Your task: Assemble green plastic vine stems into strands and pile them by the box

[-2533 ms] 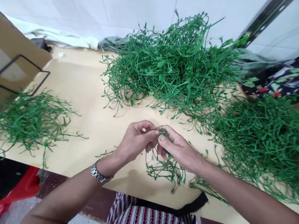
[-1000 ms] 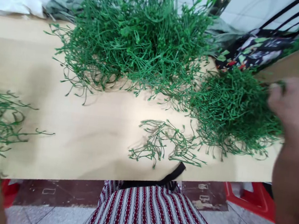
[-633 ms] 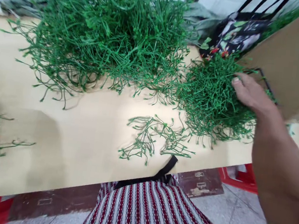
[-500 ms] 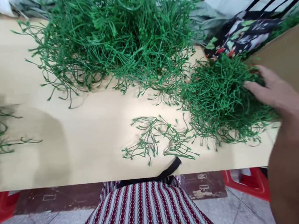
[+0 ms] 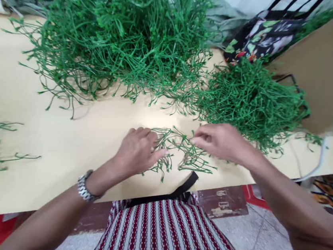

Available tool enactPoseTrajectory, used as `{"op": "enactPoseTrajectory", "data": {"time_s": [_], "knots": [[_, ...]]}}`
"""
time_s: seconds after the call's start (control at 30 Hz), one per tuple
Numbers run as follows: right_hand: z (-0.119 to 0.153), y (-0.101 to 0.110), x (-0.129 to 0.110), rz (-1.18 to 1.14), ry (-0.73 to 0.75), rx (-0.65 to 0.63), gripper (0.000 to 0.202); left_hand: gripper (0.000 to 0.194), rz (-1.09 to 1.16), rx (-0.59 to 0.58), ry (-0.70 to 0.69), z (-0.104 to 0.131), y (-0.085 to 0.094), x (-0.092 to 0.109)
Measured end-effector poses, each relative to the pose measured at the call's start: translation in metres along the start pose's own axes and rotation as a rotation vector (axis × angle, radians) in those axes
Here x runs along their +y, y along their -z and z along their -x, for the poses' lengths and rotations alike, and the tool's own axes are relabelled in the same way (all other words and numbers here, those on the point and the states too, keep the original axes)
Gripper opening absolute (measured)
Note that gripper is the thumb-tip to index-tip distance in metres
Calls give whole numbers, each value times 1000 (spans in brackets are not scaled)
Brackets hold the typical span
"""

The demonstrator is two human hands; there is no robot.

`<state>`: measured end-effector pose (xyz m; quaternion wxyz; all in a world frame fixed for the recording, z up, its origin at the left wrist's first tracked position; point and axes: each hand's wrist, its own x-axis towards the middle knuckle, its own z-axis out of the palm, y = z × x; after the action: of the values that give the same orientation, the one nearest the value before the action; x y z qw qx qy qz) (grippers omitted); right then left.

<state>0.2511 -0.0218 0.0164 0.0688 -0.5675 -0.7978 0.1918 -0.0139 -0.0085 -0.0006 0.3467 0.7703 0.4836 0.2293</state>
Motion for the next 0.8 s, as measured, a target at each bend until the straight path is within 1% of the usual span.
{"op": "enactPoseTrajectory", "data": {"time_s": [0.03, 0.07, 0.1, 0.13, 0.2, 0.3, 0.37, 0.43, 0.5, 0.57, 0.63, 0.7, 0.8], "knots": [[-2, -9, -7, 30, -5, -78, 21, 14, -46, -38, -25, -3, -15, 4], [-3, -14, -9, 50, -20, -135, 21, 15, -102, -74, -49, -5, -26, 5], [-3, -17, -10, 42, -34, -148, 20, 16, -156, -105, -64, -6, -33, 6], [-2, -18, -8, 15, -39, -136, 20, 16, -190, -123, -61, -7, -36, 5], [0, -14, -6, -81, -23, -112, 21, 15, -195, -110, -14, -7, -31, 3], [-2, -6, -11, -171, 66, -106, 21, 11, -119, -8, 76, -3, -13, 4], [-5, -3, -19, -183, 137, -61, 20, 8, -61, 52, 107, 0, -3, 5], [-9, -4, -27, -189, 204, 11, 18, 4, 83, 75, 158, 2, 2, 4], [-12, -7, -33, -201, 292, 69, 16, 6, 337, 49, 240, 3, 3, 1], [-15, -12, -37, -185, 389, 114, 15, 8, 599, 0, 321, 3, 1, -2], [-17, -16, -40, -124, 471, 141, 18, 10, 766, -4, 372, 4, -3, -5], [-19, -18, -43, -26, 522, 155, 21, 14, 838, 72, 394, 3, -6, -6], [-19, -19, -46, 105, 576, 141, 19, 11, 916, 262, 432, 3, -6, -7]]}}
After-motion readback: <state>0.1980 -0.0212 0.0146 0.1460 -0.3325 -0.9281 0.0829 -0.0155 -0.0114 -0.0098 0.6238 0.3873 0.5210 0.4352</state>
